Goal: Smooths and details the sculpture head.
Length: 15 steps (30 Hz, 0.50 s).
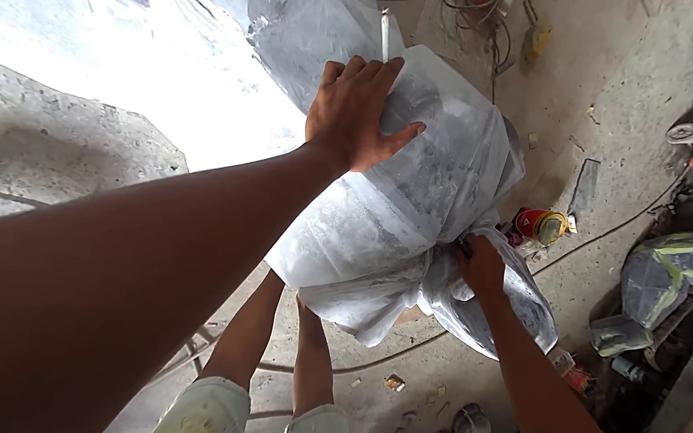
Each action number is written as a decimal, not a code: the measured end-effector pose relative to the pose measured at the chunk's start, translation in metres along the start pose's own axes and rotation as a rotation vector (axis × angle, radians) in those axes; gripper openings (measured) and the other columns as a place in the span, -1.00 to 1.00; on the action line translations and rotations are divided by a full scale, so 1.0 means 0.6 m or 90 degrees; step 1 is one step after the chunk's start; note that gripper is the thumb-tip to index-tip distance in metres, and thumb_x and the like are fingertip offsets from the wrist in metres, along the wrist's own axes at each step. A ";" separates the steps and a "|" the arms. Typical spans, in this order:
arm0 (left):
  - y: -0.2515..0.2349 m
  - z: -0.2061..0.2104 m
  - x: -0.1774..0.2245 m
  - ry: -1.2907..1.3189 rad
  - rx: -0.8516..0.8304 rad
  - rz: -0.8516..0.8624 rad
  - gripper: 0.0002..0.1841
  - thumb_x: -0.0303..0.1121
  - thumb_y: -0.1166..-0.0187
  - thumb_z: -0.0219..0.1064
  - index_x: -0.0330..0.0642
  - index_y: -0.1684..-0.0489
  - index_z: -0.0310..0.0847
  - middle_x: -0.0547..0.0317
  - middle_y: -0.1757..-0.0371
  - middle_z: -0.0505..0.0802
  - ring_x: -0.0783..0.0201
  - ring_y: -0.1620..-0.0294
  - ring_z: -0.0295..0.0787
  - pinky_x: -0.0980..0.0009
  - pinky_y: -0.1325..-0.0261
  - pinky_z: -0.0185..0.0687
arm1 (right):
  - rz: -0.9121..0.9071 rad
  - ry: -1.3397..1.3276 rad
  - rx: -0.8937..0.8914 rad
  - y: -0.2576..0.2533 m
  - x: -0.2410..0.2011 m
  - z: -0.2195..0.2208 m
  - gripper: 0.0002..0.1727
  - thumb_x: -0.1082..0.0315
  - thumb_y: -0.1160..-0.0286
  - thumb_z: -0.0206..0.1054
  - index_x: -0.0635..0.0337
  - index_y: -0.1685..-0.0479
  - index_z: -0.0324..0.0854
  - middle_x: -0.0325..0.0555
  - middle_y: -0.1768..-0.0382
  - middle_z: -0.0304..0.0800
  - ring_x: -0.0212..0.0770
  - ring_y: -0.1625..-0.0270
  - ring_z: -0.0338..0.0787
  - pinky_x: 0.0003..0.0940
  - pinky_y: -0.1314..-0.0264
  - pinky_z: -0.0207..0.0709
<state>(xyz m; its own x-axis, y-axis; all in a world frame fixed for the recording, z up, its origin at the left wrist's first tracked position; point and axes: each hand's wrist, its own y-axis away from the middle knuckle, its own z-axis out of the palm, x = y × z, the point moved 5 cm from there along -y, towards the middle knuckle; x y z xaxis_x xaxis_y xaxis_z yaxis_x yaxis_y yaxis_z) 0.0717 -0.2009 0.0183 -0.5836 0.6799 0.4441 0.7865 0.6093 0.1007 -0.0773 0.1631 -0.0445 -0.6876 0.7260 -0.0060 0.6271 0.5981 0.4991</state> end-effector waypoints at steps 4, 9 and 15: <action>0.004 0.000 -0.001 0.000 0.022 0.006 0.04 0.61 -0.34 -0.01 0.01 -0.72 0.34 0.08 -0.37 0.77 0.03 -0.40 0.62 -0.06 -0.46 0.30 | -0.025 -0.015 -0.069 0.106 -0.009 0.036 -0.73 0.06 -0.59 0.32 0.01 0.07 0.80 -0.03 0.07 0.82 0.01 0.12 0.87 0.14 0.14 0.77; -0.002 -0.003 -0.003 0.007 0.032 0.013 0.02 0.59 -0.37 0.02 0.00 -0.72 0.35 0.08 -0.41 0.76 0.01 -0.44 0.62 -0.09 -0.50 0.30 | 0.058 -0.236 0.114 0.161 0.046 0.004 -0.64 -0.06 -0.49 0.42 0.05 0.17 0.82 -0.22 0.31 0.79 -0.26 0.34 0.77 -0.15 0.26 0.75; 0.005 0.004 0.001 0.021 0.050 0.022 -0.01 0.57 -0.35 0.06 0.04 -0.70 0.37 0.09 -0.46 0.73 0.01 -0.46 0.60 -0.15 -0.52 0.24 | 0.151 -0.226 0.225 0.078 0.087 -0.048 -0.68 0.03 -0.56 0.43 0.12 0.08 0.75 -0.05 0.20 0.77 -0.07 0.27 0.79 0.06 0.22 0.73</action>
<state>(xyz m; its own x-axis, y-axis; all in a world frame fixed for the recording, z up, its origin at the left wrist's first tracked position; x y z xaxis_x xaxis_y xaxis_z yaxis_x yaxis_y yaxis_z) 0.0734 -0.1978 0.0169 -0.5486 0.6880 0.4751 0.7870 0.6167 0.0157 -0.0948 0.2193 0.0037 -0.3850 0.8880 -0.2514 0.8764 0.4372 0.2022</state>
